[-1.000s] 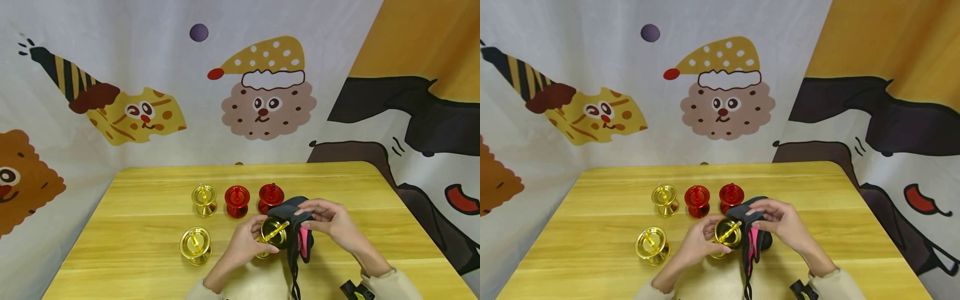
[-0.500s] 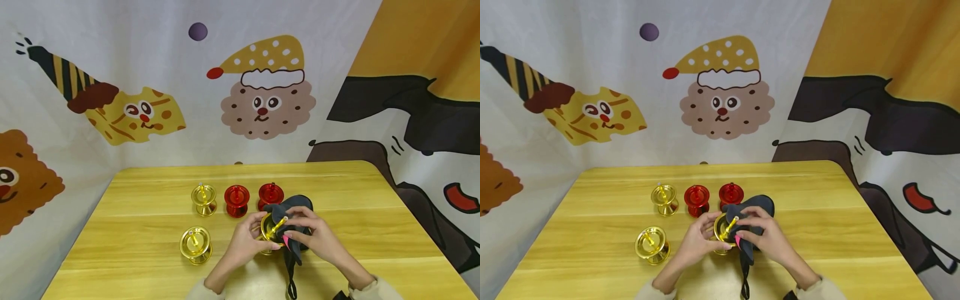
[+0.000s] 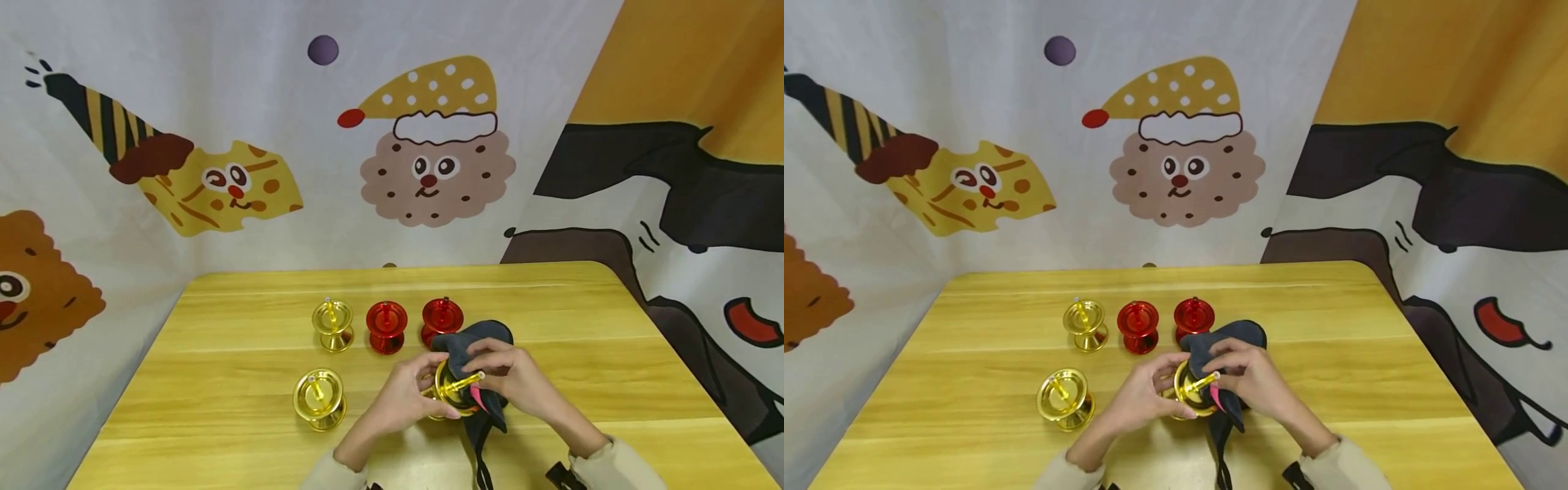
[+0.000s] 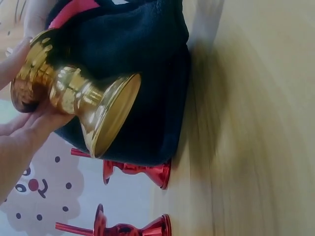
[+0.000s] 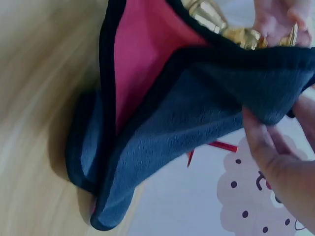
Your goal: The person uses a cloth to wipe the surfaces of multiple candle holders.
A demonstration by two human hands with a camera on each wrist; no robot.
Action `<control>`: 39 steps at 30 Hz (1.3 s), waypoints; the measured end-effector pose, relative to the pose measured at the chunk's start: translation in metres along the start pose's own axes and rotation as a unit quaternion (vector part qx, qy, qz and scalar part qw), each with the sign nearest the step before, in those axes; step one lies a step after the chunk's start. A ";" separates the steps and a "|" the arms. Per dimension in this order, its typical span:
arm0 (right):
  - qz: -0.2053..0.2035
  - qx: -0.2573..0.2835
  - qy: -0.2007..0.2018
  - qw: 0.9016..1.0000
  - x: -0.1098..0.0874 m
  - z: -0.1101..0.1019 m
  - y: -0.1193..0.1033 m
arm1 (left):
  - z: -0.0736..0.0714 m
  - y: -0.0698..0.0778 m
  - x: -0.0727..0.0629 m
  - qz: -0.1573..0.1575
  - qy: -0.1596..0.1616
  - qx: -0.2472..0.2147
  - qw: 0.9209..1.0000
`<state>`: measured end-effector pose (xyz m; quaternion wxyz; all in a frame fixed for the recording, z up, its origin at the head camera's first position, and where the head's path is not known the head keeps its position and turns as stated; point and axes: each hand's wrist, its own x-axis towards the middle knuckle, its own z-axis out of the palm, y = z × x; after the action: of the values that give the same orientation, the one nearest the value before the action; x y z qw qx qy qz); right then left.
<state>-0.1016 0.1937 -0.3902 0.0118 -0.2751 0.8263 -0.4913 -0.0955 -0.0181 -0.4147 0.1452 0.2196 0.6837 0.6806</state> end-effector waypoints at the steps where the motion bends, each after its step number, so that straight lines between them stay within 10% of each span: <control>1: -0.007 -0.001 -0.004 1.000 0.001 -0.001 0.001 | -0.001 0.000 0.000 0.001 -0.006 -0.002 1.000; 13: 0.074 0.005 0.040 0.996 0.001 0.005 -0.004 | -0.003 0.001 0.002 0.017 0.056 -0.040 0.998; 21: -0.002 -0.007 -0.022 1.000 0.012 -0.004 0.002 | -0.008 0.003 0.009 0.010 -0.016 -0.021 1.000; 25: -0.004 -0.019 -0.011 1.000 0.017 -0.006 0.000 | -0.008 0.005 0.010 0.026 0.001 -0.014 1.000; 32: 0.070 -0.016 0.047 0.996 0.017 -0.002 -0.012 | -0.005 0.004 0.012 0.059 0.068 -0.010 0.996; 39: 0.151 0.034 0.078 0.985 0.015 -0.002 -0.020 | -0.007 0.006 0.016 0.068 0.041 0.021 0.997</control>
<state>-0.1057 0.1810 -0.3689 0.0308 -0.1069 0.8396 -0.5316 -0.1124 -0.0158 -0.4072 0.0658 0.2411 0.6864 0.6829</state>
